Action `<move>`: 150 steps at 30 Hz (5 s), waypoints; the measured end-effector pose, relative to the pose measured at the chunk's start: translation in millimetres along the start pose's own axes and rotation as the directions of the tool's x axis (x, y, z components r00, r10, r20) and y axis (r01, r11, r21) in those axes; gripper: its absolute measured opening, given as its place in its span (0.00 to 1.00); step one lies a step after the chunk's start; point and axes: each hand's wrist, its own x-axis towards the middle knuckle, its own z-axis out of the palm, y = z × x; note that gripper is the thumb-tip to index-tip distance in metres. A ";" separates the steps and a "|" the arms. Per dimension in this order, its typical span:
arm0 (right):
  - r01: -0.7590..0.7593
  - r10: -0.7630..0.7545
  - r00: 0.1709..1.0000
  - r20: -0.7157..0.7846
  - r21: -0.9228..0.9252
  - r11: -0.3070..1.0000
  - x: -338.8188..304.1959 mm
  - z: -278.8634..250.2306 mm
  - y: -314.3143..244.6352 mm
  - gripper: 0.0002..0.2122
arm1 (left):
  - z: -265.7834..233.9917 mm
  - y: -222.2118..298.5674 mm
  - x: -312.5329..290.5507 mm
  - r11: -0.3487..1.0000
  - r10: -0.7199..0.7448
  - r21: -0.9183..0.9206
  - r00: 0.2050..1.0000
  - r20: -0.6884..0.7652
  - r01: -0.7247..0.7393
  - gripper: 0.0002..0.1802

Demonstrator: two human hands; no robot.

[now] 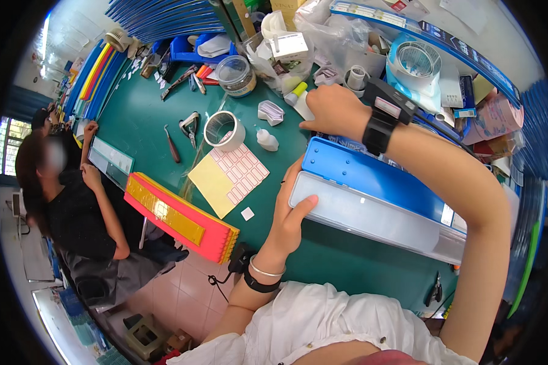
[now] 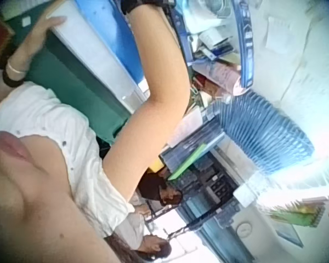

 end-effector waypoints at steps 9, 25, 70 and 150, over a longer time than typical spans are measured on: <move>-0.139 0.139 0.990 -0.005 -0.014 0.990 -6.2 -1.8 11.6 0.23 | -1.6 0.9 -3.4 1.000 -0.027 -0.012 0.999 -0.020 0.027 0.39; -0.018 0.034 0.999 -0.028 0.432 0.902 -98.9 -52.5 54.3 0.21 | 2.9 -0.1 -0.2 0.999 -0.010 -0.053 1.000 -0.027 0.009 0.36; -0.371 0.375 0.927 0.019 0.196 0.908 -214.4 -14.6 91.2 0.33 | 4.2 7.8 -4.0 0.931 -0.336 0.071 0.917 -0.215 0.358 0.48; -0.820 0.831 0.472 -0.294 0.200 0.536 -474.5 -2.1 162.1 0.41 | 2.5 -40.5 8.4 0.982 0.155 -0.081 0.973 -0.173 -0.171 0.33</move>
